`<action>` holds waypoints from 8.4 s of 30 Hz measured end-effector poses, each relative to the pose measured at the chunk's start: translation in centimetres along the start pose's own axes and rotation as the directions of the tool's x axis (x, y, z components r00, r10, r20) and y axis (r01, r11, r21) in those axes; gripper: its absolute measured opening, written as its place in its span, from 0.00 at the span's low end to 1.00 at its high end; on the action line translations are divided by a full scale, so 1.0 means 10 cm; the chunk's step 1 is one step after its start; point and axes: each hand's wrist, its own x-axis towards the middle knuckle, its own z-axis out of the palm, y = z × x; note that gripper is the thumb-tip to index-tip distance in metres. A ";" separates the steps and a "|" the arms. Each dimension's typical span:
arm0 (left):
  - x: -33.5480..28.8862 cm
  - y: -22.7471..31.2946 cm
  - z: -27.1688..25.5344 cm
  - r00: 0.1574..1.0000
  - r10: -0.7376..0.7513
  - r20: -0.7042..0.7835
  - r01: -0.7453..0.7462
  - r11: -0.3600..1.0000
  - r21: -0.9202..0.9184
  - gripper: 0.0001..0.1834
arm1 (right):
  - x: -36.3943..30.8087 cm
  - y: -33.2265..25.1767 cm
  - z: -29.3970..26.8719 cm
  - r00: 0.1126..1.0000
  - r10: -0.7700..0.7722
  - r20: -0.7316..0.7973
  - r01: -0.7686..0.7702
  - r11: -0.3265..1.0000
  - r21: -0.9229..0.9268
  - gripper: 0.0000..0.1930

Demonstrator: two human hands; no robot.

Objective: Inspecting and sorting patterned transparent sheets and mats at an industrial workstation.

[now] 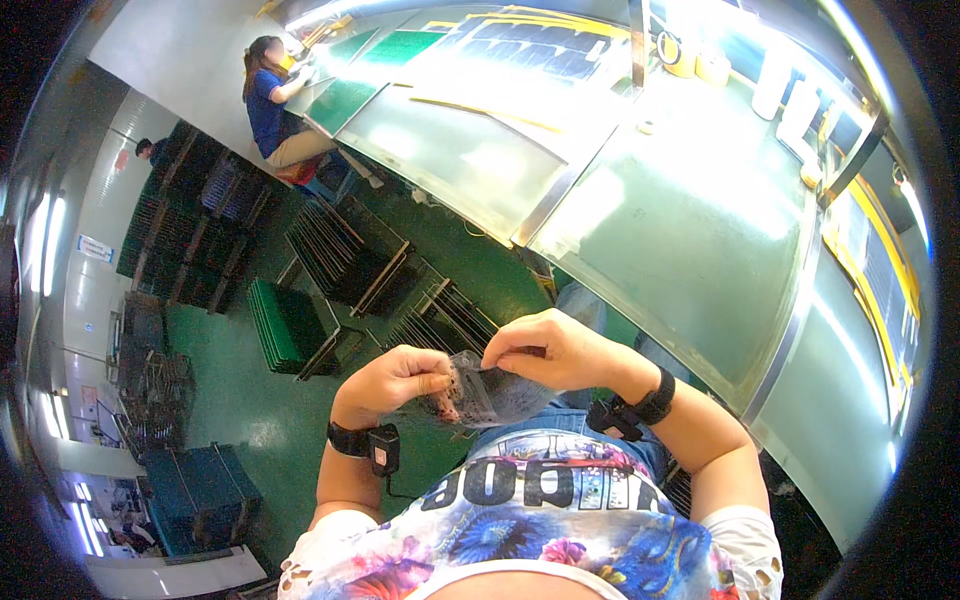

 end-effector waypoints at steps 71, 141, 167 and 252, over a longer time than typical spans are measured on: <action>0.44 -0.03 0.39 0.969 0.006 -0.246 -0.012 1.000 -0.023 0.13 | -0.12 -0.13 0.22 0.932 0.032 -0.361 -0.177 0.910 -0.375 0.05; 0.54 0.06 0.53 0.959 -0.131 0.252 0.195 0.949 -0.248 0.12 | -0.25 -0.23 -0.06 0.999 0.020 -0.028 -0.027 0.957 -0.290 0.05; 0.21 0.22 0.42 0.989 -0.084 -0.119 0.083 0.996 -0.020 0.13 | -0.50 -0.01 -0.44 0.805 0.481 -0.348 -0.264 0.815 0.516 0.06; 0.58 0.09 0.80 0.841 -0.175 0.511 0.310 0.931 -0.192 0.19 | -1.51 -0.46 -0.04 0.958 0.286 -0.009 -0.281 0.948 0.151 0.04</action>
